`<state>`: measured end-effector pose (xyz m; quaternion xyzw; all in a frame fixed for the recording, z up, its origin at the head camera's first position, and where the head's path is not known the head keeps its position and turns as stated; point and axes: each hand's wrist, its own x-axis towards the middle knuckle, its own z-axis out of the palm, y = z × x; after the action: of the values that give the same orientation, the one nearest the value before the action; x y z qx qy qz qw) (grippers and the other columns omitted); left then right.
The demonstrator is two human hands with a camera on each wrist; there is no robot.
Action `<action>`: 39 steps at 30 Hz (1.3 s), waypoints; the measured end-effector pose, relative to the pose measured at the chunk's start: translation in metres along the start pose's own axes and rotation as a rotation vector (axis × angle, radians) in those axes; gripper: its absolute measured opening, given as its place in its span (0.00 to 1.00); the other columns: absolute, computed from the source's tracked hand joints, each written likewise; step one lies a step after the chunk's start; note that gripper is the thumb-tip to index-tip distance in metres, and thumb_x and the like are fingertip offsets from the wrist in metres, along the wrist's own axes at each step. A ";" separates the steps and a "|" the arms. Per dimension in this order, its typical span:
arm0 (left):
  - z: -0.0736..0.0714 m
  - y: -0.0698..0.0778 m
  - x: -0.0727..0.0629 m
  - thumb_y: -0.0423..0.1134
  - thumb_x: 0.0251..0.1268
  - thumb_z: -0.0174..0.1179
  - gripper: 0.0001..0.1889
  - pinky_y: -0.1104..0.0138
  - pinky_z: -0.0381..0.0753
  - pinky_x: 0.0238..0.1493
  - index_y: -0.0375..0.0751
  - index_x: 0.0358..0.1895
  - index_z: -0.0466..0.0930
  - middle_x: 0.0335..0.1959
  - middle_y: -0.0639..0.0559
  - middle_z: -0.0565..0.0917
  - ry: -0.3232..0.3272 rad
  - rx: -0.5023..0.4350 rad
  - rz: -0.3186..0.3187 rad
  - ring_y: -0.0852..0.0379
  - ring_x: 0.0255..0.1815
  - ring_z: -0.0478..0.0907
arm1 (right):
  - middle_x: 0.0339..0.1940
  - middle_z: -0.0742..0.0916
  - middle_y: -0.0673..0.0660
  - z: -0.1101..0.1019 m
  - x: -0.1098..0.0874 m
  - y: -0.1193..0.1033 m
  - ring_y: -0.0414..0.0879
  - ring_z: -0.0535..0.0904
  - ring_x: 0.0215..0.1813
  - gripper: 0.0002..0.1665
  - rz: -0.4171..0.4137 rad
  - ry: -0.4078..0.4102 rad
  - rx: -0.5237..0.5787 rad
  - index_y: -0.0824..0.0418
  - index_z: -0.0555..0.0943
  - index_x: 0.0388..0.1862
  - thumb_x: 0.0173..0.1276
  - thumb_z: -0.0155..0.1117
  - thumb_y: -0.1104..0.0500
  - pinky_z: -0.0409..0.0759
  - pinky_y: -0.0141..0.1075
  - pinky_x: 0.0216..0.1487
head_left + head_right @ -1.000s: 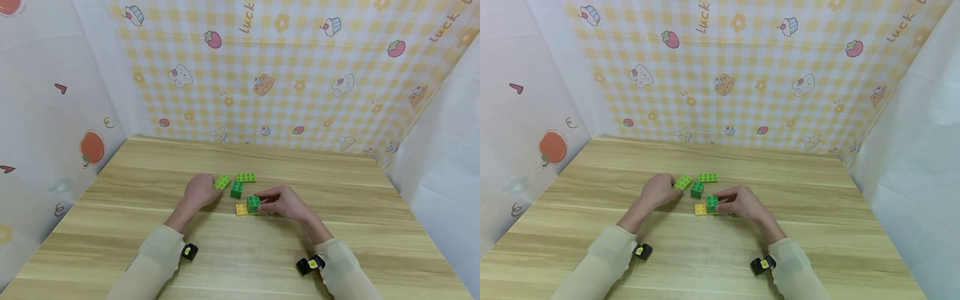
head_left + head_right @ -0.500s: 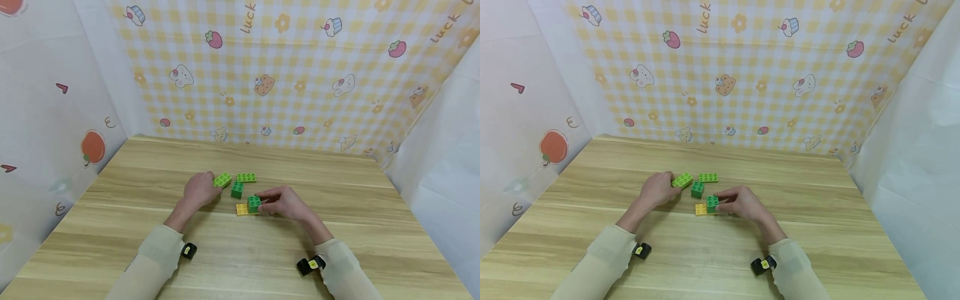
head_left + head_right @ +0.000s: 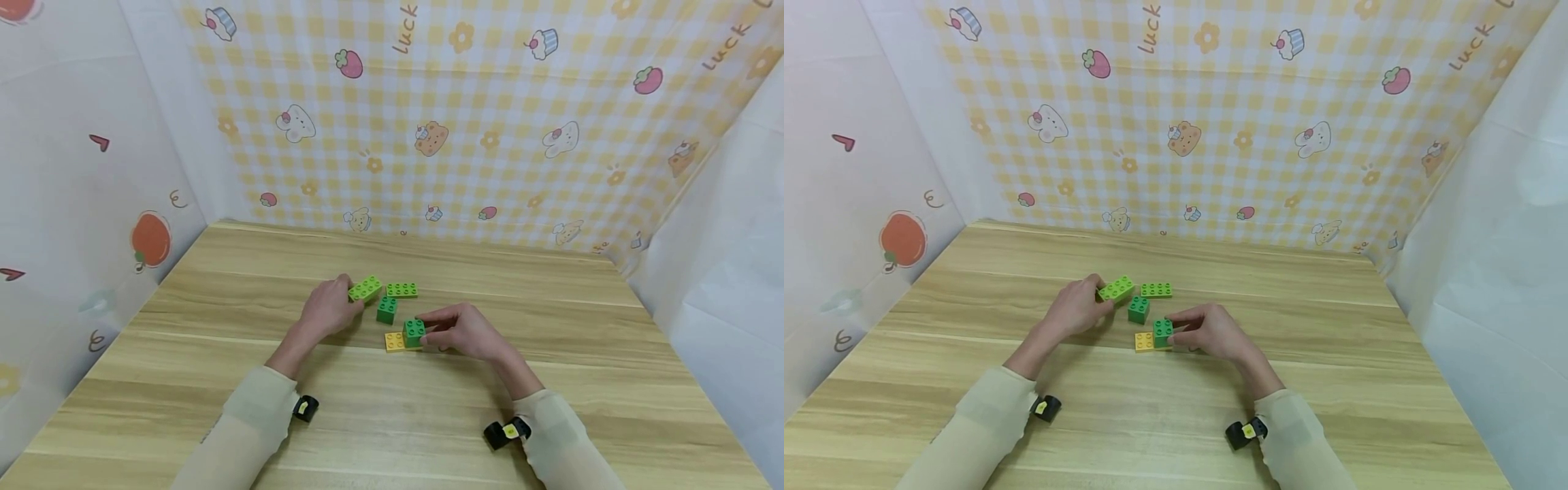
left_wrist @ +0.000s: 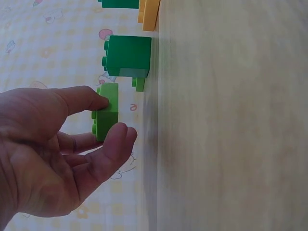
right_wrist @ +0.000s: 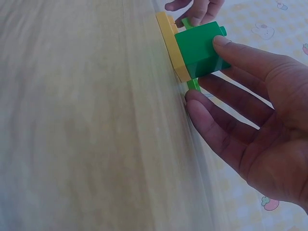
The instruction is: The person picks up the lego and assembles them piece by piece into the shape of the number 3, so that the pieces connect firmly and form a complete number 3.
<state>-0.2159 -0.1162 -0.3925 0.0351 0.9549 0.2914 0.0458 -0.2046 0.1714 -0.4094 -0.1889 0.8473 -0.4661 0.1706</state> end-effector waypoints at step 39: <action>-0.002 0.005 -0.001 0.38 0.84 0.51 0.17 0.52 0.79 0.56 0.30 0.64 0.70 0.52 0.39 0.78 -0.050 -0.080 0.105 0.47 0.51 0.76 | 0.47 0.92 0.59 0.000 0.000 -0.001 0.44 0.85 0.36 0.25 0.019 -0.001 0.012 0.59 0.88 0.62 0.67 0.78 0.57 0.87 0.38 0.36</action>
<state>-0.2153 -0.1131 -0.3877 0.0907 0.9378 0.3305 0.0557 -0.2047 0.1709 -0.4090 -0.1800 0.8462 -0.4694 0.1768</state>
